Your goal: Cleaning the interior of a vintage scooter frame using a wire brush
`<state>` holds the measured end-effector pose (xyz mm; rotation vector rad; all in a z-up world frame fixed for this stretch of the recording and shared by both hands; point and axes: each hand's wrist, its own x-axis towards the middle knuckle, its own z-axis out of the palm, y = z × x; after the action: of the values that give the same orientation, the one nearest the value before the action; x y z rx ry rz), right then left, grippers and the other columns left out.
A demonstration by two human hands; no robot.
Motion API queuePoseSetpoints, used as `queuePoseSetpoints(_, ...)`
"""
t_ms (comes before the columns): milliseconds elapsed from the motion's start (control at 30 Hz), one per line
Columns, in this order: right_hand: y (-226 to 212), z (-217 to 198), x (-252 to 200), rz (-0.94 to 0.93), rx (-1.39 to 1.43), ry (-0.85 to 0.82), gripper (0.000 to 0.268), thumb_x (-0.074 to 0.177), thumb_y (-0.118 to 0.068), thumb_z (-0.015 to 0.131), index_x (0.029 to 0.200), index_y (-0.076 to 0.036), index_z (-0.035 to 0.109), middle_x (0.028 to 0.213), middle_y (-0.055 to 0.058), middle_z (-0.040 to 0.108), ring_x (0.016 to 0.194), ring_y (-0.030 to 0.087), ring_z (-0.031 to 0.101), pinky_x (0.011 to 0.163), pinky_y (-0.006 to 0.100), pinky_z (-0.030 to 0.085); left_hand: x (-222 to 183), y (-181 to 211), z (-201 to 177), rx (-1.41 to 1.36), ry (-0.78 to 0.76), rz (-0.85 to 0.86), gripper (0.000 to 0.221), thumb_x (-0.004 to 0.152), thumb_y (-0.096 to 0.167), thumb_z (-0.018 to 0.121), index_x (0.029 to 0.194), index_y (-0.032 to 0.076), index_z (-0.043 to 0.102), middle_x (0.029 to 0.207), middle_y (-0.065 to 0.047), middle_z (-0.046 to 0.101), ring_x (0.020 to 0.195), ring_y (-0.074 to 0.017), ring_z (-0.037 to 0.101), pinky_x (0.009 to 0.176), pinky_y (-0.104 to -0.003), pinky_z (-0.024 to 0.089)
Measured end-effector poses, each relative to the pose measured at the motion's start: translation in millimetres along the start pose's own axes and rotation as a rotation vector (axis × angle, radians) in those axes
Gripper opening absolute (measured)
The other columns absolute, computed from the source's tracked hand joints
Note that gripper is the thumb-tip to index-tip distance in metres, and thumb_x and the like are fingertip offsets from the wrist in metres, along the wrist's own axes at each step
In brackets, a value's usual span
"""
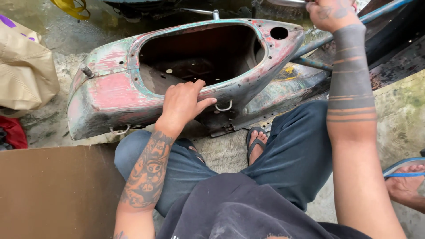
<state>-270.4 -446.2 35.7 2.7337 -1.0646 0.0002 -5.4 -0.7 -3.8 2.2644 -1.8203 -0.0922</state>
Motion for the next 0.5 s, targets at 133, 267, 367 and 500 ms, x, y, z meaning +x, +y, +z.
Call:
queuePoseSetpoints(133,0.5,-5.3,-1.7,0.056,0.15,0.009,0.032,0.114,-0.045,0.06,0.104,-0.016,0.072,0.101,0.02,0.071,0.089,0.058,0.063,0.07,0.066,0.042,-0.5,-0.7,-2.4,0.001,0.015,0.011,0.053,0.088,0.069,0.07,0.105,0.019,0.064,0.083,-0.01,0.074,0.075,-0.0391,0.069,0.066,-0.051,0.051)
queuePoseSetpoints(267,8.9,3.1,-9.5,0.011,0.241,0.047,0.046,0.121,-0.05,0.064,0.092,-0.015,0.069,0.086,0.008,0.064,0.099,0.041,0.057,0.091,0.052,0.026,-0.7,-0.3,-3.0,-0.012,0.001,0.02,0.052,0.089,0.068,0.069,0.105,0.019,0.064,0.084,-0.008,0.074,0.077,-0.0378,0.069,0.067,-0.051,0.05)
queuePoseSetpoints(367,8.3,-9.3,-18.7,0.186,0.302,-0.05,0.068,0.127,-0.055,0.061,0.078,-0.009,0.05,0.07,0.01,0.041,0.081,0.033,0.043,0.062,0.052,0.033,0.8,-0.4,-3.5,-0.019,-0.026,0.007,0.053,0.089,0.068,0.068,0.108,0.019,0.065,0.084,-0.011,0.074,0.075,-0.0401,0.069,0.067,-0.052,0.051)
queuePoseSetpoints(500,31.3,11.4,-21.4,0.044,0.204,0.153,0.041,0.124,-0.055,0.069,0.111,-0.017,0.079,0.085,0.019,0.069,0.085,0.047,0.063,0.057,0.054,0.039,-0.2,0.5,-3.8,-0.012,-0.033,0.004,0.053,0.09,0.069,0.068,0.107,0.019,0.064,0.084,-0.01,0.074,0.076,-0.0398,0.069,0.067,-0.052,0.051)
